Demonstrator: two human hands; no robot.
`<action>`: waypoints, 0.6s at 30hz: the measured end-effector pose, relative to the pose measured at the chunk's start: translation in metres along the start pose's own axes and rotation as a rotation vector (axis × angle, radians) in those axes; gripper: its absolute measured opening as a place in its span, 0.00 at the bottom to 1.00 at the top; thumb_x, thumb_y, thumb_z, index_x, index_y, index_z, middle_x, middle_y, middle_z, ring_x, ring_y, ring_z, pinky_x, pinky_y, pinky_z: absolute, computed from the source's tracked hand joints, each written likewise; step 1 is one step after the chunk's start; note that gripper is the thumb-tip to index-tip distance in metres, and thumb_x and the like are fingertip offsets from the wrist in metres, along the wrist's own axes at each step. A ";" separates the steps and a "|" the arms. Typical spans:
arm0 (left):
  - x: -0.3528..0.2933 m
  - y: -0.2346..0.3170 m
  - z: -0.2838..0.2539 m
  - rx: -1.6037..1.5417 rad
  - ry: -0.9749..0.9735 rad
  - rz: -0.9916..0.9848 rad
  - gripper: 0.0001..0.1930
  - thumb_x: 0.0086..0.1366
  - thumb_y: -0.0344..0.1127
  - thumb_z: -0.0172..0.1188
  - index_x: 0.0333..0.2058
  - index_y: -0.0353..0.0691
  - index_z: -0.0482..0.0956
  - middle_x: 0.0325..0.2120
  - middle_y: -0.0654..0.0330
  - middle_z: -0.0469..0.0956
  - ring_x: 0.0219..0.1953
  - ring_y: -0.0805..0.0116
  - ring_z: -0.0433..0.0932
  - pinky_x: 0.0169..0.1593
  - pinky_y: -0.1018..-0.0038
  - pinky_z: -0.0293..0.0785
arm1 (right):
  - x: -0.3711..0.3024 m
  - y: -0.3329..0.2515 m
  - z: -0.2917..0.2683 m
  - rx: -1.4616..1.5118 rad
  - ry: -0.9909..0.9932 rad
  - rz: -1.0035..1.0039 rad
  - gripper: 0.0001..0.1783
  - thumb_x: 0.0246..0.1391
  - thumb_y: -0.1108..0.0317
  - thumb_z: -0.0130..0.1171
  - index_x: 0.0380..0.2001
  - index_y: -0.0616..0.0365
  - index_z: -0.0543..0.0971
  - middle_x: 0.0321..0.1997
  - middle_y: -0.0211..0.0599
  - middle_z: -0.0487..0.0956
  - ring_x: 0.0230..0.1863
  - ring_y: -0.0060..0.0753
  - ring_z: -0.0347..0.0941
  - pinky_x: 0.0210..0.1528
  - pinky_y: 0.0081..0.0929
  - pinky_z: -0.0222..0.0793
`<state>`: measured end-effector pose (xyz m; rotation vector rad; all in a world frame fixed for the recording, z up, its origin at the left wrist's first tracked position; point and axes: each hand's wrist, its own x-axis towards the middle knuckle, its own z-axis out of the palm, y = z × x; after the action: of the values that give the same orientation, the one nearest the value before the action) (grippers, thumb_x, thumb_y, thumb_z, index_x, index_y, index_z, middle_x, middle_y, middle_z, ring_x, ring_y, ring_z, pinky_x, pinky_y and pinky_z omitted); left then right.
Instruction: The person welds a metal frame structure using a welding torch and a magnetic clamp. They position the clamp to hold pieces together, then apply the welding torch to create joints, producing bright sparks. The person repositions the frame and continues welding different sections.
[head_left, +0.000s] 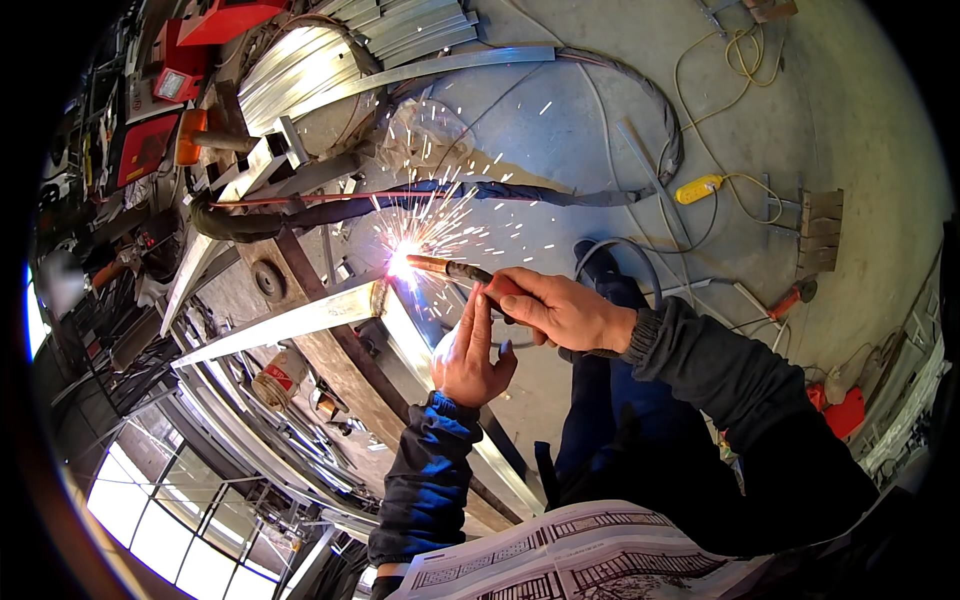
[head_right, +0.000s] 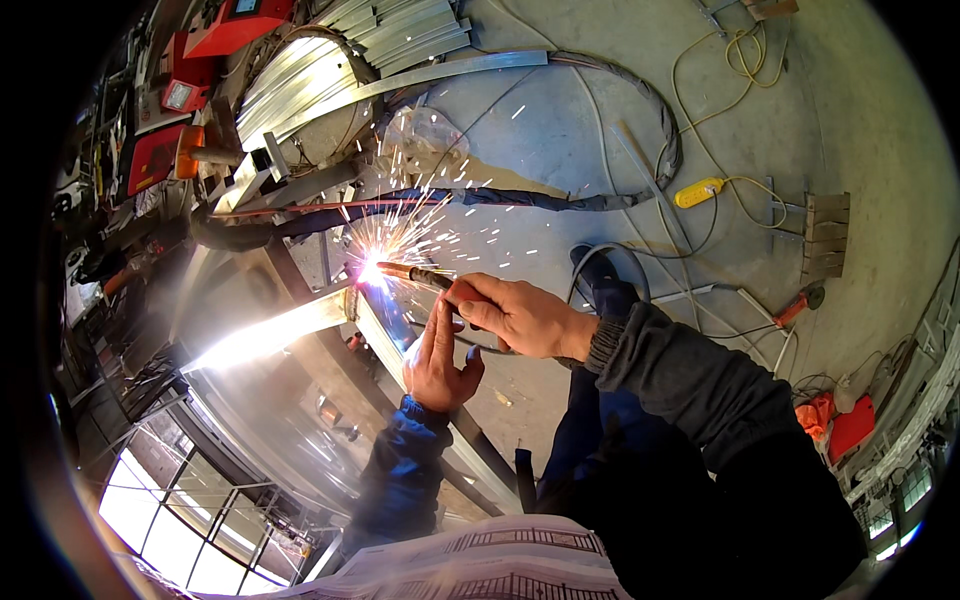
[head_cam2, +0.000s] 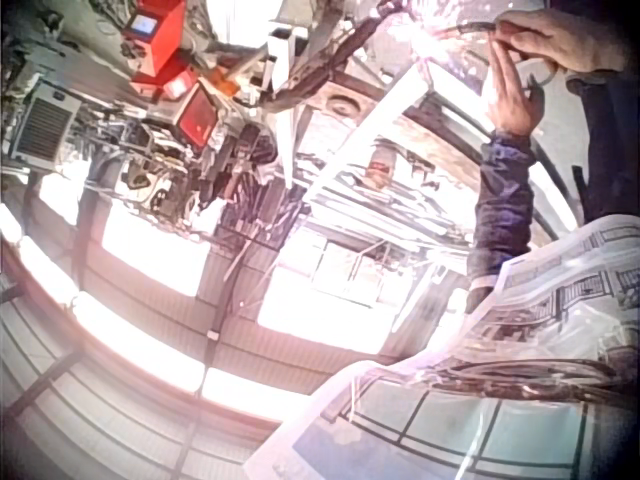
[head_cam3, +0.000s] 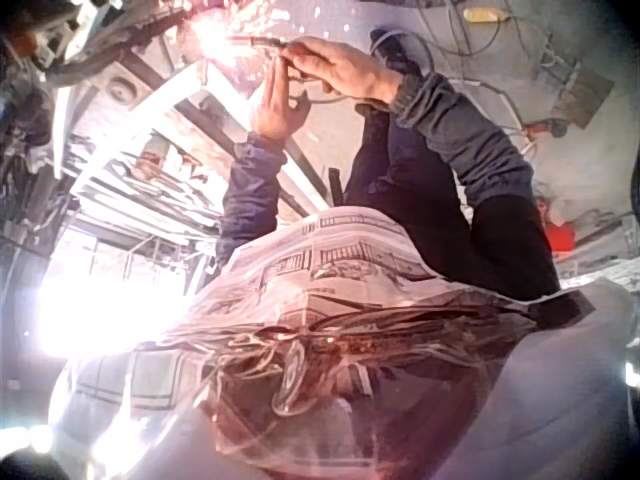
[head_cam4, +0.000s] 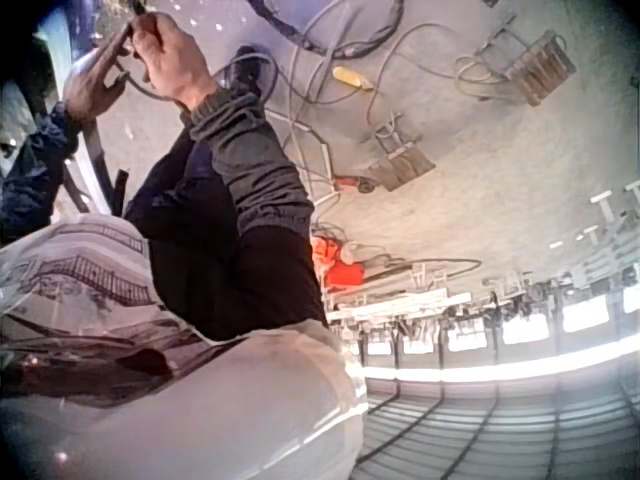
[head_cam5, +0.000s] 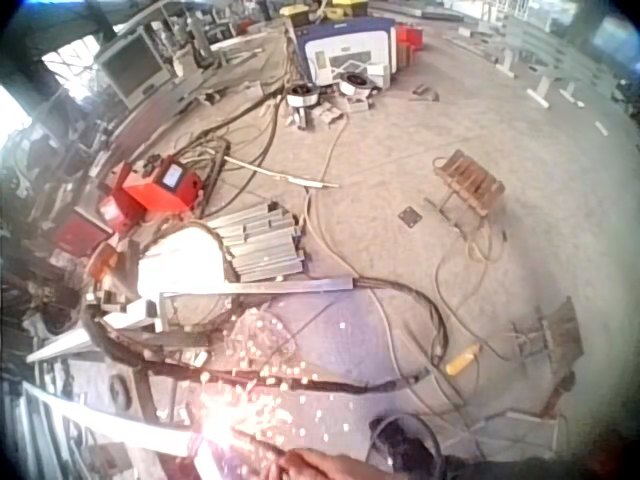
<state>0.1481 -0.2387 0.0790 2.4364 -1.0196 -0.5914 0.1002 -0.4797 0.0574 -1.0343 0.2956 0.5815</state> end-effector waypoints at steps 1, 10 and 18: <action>0.000 0.000 0.000 0.002 0.002 0.006 0.54 0.51 0.29 0.73 0.78 0.29 0.61 0.75 0.41 0.69 0.45 0.48 0.89 0.42 0.62 0.86 | 0.000 -0.001 0.001 0.000 0.003 0.003 0.29 0.82 0.47 0.51 0.73 0.55 0.71 0.49 0.34 0.85 0.28 0.21 0.78 0.32 0.25 0.78; 0.000 -0.002 -0.001 0.025 0.013 0.028 0.54 0.52 0.28 0.72 0.79 0.29 0.59 0.74 0.41 0.70 0.44 0.52 0.89 0.41 0.63 0.87 | 0.003 -0.001 0.002 0.000 -0.010 0.015 0.29 0.82 0.47 0.52 0.72 0.55 0.72 0.47 0.35 0.85 0.28 0.23 0.79 0.32 0.26 0.77; 0.003 0.002 -0.006 0.021 0.002 0.064 0.51 0.54 0.29 0.71 0.78 0.32 0.62 0.74 0.42 0.71 0.47 0.48 0.89 0.43 0.61 0.88 | -0.005 -0.006 0.002 0.021 0.008 0.010 0.27 0.82 0.47 0.52 0.70 0.54 0.73 0.46 0.29 0.82 0.33 0.20 0.76 0.34 0.24 0.77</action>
<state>0.1522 -0.2410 0.0838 2.4121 -1.1038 -0.5596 0.0994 -0.4816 0.0654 -1.0151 0.3135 0.5819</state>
